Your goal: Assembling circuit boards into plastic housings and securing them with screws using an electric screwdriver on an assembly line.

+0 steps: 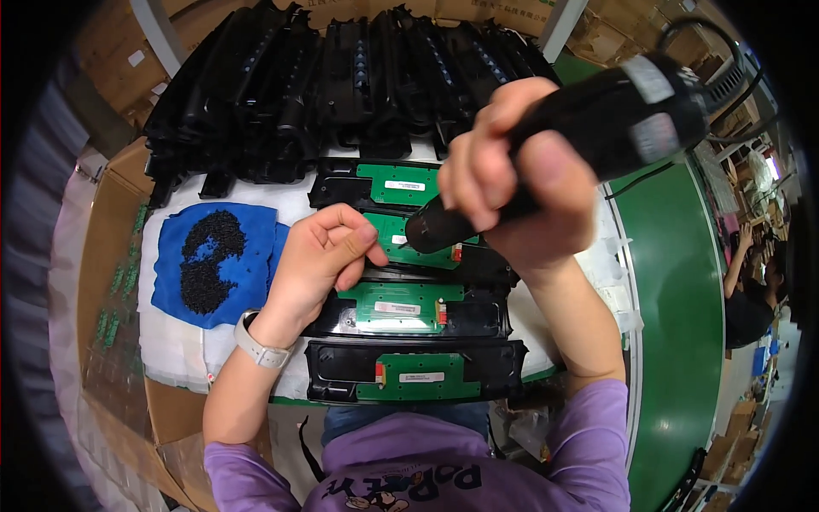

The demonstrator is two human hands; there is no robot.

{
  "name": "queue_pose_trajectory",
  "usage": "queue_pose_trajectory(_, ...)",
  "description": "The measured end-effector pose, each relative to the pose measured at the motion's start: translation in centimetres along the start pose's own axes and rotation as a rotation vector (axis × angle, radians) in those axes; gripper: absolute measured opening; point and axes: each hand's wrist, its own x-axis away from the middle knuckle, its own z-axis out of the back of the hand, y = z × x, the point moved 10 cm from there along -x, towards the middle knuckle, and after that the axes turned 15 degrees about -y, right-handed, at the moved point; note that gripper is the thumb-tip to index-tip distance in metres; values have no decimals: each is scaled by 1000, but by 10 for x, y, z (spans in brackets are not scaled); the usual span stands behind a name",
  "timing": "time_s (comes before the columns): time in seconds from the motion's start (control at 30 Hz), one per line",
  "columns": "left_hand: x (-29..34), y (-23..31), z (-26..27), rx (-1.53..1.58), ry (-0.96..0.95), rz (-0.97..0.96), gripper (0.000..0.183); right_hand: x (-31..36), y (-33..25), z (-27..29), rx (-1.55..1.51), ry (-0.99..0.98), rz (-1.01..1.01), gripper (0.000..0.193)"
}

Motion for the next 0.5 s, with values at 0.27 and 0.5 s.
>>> queue_pose_trajectory(0.27, 1, -2, -10, -21, -42, 25, 11, 3, -7, 20, -273, 173, 183, 25)
queue_pose_trajectory(0.5, 3, -5, -4, -59, 1, 69, 10, 5, -4, 21, -263, 220, 178, 26)
